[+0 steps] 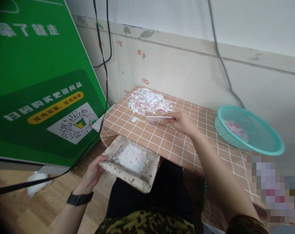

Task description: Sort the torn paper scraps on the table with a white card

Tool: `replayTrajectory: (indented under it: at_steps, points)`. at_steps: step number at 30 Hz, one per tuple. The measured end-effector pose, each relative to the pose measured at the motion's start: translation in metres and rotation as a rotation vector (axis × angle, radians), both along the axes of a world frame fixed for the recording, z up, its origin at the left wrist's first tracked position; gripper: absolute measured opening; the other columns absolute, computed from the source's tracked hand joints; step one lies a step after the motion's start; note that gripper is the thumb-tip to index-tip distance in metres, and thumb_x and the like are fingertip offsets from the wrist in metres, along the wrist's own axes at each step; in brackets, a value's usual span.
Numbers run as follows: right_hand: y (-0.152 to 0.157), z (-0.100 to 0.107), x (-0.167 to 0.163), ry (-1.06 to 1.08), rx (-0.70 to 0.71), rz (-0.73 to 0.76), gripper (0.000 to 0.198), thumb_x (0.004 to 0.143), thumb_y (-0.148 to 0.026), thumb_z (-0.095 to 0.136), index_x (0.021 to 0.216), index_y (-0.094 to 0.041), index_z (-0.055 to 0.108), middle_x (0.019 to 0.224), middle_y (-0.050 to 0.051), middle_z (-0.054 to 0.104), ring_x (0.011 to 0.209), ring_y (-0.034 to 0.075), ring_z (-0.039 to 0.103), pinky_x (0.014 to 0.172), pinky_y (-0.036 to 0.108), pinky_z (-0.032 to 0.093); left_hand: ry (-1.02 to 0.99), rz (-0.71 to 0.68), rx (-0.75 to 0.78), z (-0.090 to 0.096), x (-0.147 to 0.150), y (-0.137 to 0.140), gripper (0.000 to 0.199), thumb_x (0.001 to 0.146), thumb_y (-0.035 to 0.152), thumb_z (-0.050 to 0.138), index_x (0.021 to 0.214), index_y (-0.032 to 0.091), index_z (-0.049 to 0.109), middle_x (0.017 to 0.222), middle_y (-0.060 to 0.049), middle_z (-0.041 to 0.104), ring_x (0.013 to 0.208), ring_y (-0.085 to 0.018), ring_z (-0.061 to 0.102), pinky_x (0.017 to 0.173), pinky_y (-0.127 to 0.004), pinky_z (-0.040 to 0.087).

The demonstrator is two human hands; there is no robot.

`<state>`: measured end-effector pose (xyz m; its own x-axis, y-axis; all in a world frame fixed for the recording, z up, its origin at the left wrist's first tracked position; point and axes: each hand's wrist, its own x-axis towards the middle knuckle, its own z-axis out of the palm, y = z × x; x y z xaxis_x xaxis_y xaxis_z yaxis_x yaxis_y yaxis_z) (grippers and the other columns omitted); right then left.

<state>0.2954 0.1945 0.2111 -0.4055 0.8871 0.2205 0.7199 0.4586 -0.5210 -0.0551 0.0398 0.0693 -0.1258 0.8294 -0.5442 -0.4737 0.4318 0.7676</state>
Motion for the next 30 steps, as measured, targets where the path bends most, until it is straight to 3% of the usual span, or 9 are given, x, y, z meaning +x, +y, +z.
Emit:
replayTrajectory:
  at_steps: [8,16,30]
  points:
    - [-0.012,0.026,0.023,-0.182,0.067,-0.064,0.026,0.086,-0.033,0.058,0.101,-0.026,0.077,0.079,0.002,0.076,0.066,0.018,0.067,0.061,0.029,0.047,0.002,0.001,-0.029,-0.002,0.0,-0.001,0.022,0.064,0.029,0.072,0.081,0.015,0.074,0.072,-0.001,0.075,0.066,-0.02,0.065,0.067,-0.03,0.048]
    - [-0.019,0.022,0.012,-0.232,0.106,-0.078,0.026,0.086,-0.032,0.056,0.101,-0.023,0.076,0.068,0.0,0.071,0.058,0.014,0.06,0.056,0.027,0.039,0.028,-0.003,-0.02,0.0,0.0,0.001,0.025,0.062,0.029,0.071,0.083,0.016,0.074,0.072,0.0,0.075,0.066,-0.021,0.066,0.066,-0.031,0.047]
    - [-0.025,0.025,0.007,-0.252,0.147,-0.11,0.025,0.086,-0.035,0.053,0.082,-0.02,0.073,0.056,0.0,0.061,0.051,0.013,0.053,0.053,0.027,0.035,0.006,-0.006,-0.006,-0.002,0.0,0.0,0.024,0.065,0.028,0.071,0.085,0.017,0.075,0.075,0.0,0.076,0.07,-0.021,0.067,0.069,-0.03,0.049]
